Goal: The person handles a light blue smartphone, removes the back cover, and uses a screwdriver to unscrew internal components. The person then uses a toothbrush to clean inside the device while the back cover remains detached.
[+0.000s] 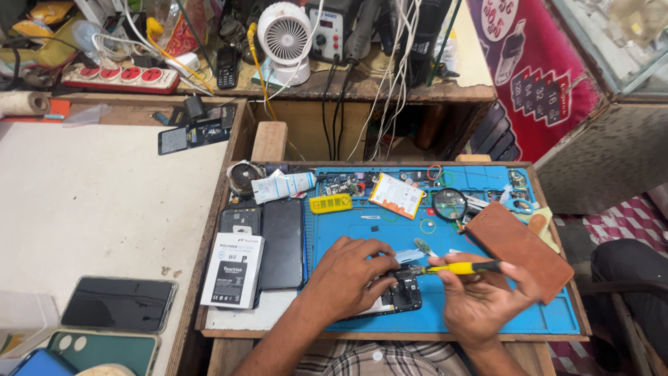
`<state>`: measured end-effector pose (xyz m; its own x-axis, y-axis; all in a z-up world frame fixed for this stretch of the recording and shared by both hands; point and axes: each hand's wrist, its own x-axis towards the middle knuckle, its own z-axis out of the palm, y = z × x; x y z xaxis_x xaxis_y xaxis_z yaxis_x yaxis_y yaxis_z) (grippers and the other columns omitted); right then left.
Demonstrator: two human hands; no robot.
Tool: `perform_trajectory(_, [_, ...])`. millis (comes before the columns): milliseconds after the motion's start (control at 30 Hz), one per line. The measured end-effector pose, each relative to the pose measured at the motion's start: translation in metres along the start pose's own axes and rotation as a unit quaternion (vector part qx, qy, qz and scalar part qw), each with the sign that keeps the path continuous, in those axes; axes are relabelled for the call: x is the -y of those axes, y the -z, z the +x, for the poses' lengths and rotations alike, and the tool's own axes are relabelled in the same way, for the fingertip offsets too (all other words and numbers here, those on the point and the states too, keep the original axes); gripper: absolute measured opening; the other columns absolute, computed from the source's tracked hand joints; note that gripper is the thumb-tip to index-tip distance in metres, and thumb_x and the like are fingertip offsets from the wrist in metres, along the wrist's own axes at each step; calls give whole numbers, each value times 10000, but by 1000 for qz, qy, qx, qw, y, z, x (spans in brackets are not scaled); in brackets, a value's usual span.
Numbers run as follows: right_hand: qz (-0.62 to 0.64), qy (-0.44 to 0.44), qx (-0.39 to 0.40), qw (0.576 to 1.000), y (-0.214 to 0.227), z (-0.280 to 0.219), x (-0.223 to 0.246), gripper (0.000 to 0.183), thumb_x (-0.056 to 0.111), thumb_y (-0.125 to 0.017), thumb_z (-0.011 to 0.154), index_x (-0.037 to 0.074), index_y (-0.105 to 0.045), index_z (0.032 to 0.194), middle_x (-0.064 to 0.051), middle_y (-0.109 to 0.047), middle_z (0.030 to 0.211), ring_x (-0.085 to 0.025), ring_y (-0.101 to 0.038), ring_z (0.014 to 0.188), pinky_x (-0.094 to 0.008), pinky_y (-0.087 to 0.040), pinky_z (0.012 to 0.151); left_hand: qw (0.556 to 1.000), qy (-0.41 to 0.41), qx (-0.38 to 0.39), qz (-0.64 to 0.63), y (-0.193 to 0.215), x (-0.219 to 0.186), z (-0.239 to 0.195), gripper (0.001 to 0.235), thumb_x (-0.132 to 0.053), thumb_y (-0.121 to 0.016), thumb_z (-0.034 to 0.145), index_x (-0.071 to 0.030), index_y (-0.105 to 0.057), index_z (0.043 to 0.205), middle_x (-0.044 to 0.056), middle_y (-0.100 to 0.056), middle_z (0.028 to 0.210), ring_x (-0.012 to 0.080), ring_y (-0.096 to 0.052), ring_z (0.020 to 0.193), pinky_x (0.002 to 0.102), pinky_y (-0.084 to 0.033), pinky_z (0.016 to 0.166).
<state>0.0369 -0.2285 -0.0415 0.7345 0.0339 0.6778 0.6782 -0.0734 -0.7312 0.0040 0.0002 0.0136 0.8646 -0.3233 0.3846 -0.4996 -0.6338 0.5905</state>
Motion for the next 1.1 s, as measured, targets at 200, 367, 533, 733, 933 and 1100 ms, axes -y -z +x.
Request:
perform_trajectory(200, [-53, -15, 8, 998, 29, -8, 7, 617, -3, -657, 965, 165, -194, 1336, -257, -676, 1100, -300, -762, 870, -415, -664, 818, 989, -30, 30, 143, 1, -6, -4, 372, -182, -723, 848, -91, -689, 1207, 84, -653, 1130, 268, -634, 984, 433, -453, 857])
perform_trajectory(367, [-96, -2, 33, 995, 43, -26, -3, 621, -17, -669, 970, 165, -201, 1334, -256, -668, 1096, -306, -751, 898, -429, -667, 844, 979, -58, 1, 194, -5, -1, -15, 419, -97, -566, 887, -121, -666, 1292, 91, -648, 1264, 254, -637, 1068, 448, -474, 938])
perform_trajectory(533, [-103, 12, 79, 991, 59, -43, -16, 626, -25, -685, 969, 179, -203, 1312, -258, -654, 1084, -314, -742, 921, -428, -677, 825, 985, -64, 6, 163, -7, 16, -26, 432, -97, -559, 901, -157, -667, 1314, 85, -659, 1272, 253, -659, 1053, 428, -489, 910])
perform_trajectory(733, [-100, 31, 113, 988, 53, -38, -9, 607, 14, -689, 968, 177, -201, 1290, -232, -662, 1034, -297, -754, 894, -419, -671, 810, 991, -35, -82, 96, -6, 23, -27, 266, -108, -723, 891, -143, -680, 1152, 35, -724, 1199, 242, -724, 945, 374, -567, 806])
perform_trajectory(933, [-116, 46, 138, 983, 46, -35, -8, 597, 29, -696, 972, 169, -198, 1269, -240, -658, 1024, -316, -761, 899, -417, -645, 810, 990, 34, -133, -28, -10, 37, -30, 201, -77, -810, 921, -64, -631, 1014, 67, -741, 1186, 230, -754, 938, 320, -605, 761])
perform_trajectory(1100, [-123, 56, 142, 981, 45, -35, -7, 600, 26, -696, 963, 161, -197, 1267, -238, -663, 1008, -317, -766, 887, -433, -646, 826, 990, 33, -132, -30, -9, 41, -37, 143, 0, -767, 885, -42, -660, 969, 96, -700, 1256, 246, -741, 1047, 328, -625, 835])
